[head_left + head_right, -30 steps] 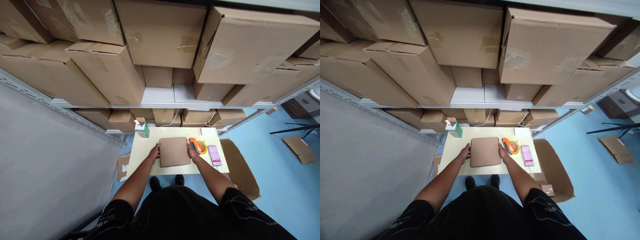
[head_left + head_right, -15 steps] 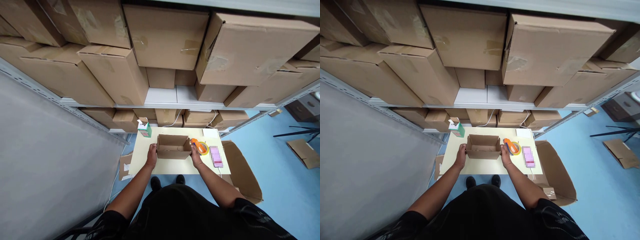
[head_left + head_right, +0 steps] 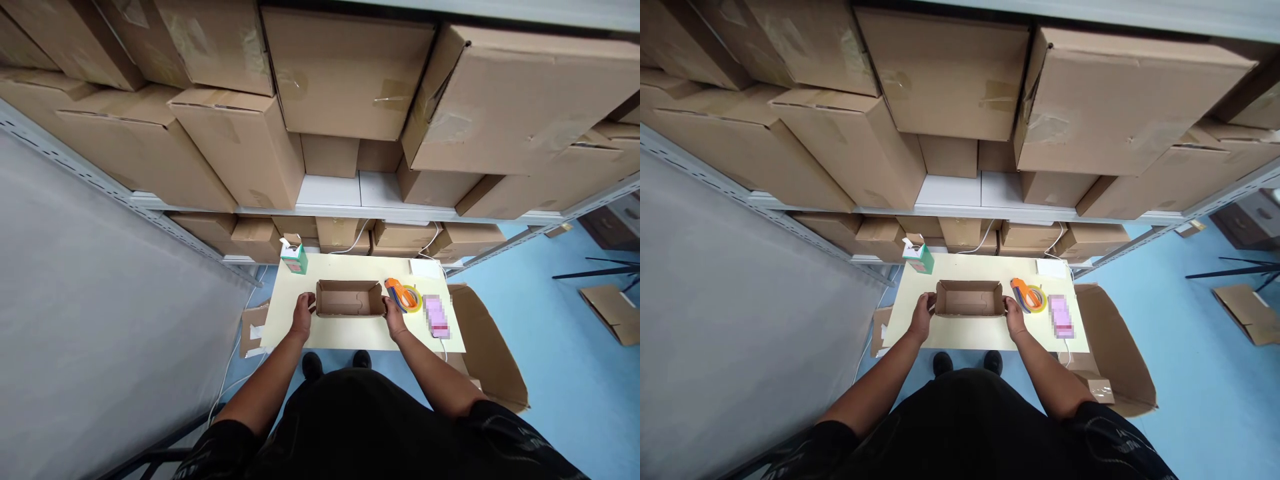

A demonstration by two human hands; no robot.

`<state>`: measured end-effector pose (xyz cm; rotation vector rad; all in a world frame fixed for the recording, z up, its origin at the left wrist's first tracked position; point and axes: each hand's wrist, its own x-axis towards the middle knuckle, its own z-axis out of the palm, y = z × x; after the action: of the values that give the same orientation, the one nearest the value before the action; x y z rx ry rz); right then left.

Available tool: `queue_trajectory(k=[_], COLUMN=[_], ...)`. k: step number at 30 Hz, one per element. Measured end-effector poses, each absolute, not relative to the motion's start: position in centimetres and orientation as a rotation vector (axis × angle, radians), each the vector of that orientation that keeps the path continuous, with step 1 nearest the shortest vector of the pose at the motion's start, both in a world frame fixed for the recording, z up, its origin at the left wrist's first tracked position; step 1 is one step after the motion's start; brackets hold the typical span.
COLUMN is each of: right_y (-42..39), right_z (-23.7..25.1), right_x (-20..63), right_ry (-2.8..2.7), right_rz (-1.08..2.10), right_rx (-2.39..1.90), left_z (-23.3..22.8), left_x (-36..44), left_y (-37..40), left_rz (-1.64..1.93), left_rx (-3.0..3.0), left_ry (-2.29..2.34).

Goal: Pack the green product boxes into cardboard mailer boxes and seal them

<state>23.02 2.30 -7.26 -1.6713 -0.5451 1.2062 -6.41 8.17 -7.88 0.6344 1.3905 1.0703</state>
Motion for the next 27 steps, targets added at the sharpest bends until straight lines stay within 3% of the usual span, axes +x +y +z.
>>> queue_trajectory(k=[8, 27], right_y=[1.7, 6.1], right_z=[-8.4, -2.9], right_x=[22.6, 13.2], right_ry=[-0.442, -0.771], right_rz=[1.375, 1.101], right_rx=[-1.68, -1.711], left_z=[-7.8, -3.8], left_x=[-7.0, -15.3], left_y=[7.0, 5.9], left_rz=[0.75, 0.936], left_rx=[0.657, 0.806], left_ry=[1.29, 1.3])
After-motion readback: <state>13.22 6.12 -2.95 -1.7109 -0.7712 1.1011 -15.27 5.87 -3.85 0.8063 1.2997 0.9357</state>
